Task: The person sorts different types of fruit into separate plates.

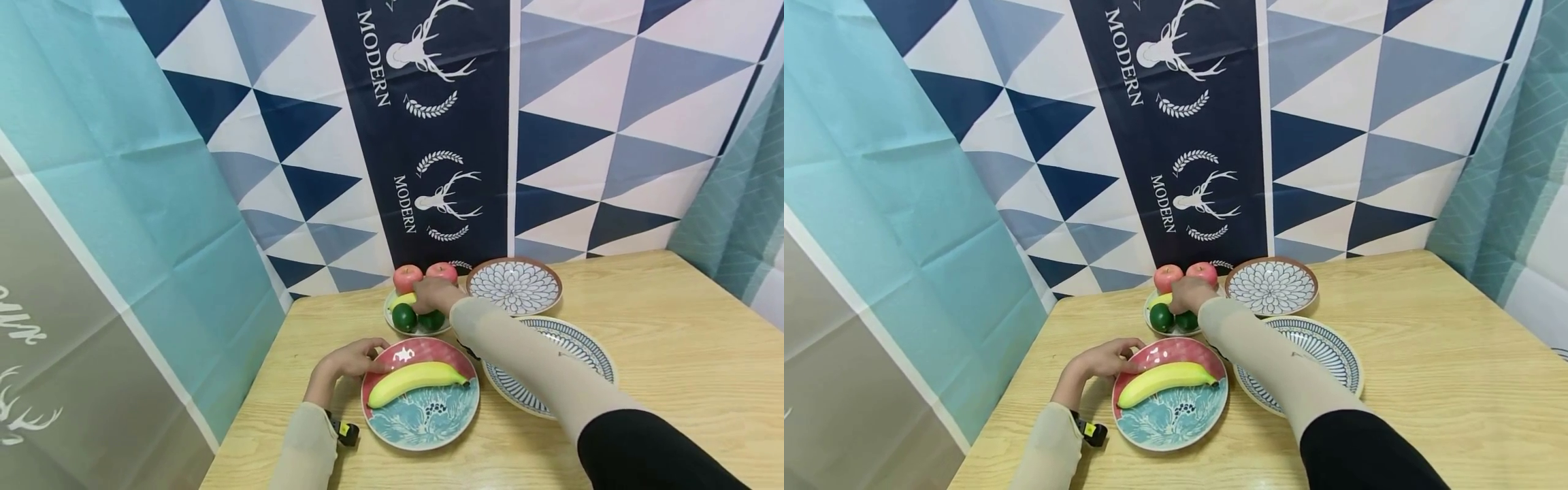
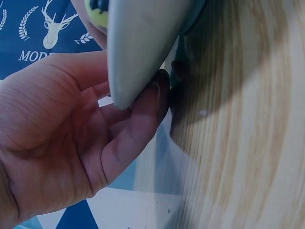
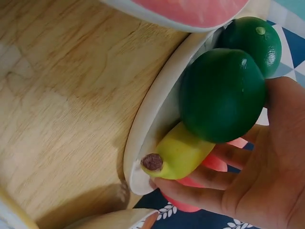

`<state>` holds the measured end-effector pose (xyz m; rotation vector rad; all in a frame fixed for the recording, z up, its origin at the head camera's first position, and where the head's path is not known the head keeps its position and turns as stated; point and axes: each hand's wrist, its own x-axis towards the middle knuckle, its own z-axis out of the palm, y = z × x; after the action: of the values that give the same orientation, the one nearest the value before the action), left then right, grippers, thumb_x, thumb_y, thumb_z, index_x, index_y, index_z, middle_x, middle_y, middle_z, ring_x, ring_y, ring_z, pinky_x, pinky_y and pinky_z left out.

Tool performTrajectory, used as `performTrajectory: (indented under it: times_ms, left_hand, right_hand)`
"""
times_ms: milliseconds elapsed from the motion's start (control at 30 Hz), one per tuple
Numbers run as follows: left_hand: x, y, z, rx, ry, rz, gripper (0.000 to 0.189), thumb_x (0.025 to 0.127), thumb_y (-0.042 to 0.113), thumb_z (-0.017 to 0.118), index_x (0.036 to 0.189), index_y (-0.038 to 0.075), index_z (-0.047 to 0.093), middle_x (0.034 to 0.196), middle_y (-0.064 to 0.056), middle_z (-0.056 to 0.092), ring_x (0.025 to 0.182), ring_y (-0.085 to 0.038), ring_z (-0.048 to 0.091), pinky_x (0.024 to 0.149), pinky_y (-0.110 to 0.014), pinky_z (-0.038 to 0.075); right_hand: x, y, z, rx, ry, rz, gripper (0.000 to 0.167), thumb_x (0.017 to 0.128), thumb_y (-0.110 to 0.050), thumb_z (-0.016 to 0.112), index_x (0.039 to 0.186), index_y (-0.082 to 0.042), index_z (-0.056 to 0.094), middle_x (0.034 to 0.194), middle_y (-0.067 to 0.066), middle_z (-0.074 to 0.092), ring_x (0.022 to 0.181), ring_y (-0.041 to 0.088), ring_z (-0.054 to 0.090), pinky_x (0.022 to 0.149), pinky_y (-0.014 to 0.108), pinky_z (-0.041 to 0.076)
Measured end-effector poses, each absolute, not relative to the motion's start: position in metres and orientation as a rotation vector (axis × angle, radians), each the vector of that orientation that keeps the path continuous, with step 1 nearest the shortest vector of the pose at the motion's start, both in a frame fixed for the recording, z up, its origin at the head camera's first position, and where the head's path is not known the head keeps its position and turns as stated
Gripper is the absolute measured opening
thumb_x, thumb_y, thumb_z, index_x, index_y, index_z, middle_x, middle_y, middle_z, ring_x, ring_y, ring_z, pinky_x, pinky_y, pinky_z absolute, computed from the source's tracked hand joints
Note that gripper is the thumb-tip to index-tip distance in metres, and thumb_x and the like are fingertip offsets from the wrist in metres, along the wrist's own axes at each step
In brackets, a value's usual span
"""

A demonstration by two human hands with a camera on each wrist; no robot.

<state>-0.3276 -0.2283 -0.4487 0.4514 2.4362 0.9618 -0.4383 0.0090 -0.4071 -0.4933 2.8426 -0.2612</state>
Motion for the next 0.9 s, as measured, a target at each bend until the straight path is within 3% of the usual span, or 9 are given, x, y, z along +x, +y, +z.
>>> performTrajectory:
  times_ms: [367,900]
  left_hand:
    - [-0.330,-0.228,-0.447,0.451,2.445,0.948,0.022,0.101,0.022,0.072,0.122,0.019,0.067,0.098,-0.006,0.064,0.077,-0.020,0.058,0.061,-0.031,0.048]
    - [-0.332,-0.229,-0.447,0.459,2.445,0.933,0.023,0.101,0.021,0.071,0.124,0.019,0.067,0.101,-0.006,0.065,0.080,-0.020,0.059,0.062,-0.031,0.049]
  right_hand:
    - [-0.444,0.001,-0.410,-0.396,2.857,-0.303,0.030,0.099,-0.025,0.070,0.127,-0.013,0.069,0.110,0.010,0.066,0.090,0.026,0.064,0.080,0.040,0.055]
    - [-0.465,-0.005,-0.420,-0.341,2.872,-0.212,0.017,0.098,-0.014,0.064,0.112,-0.010,0.072,0.105,0.013,0.067,0.085,0.029,0.065,0.073,0.043,0.056]
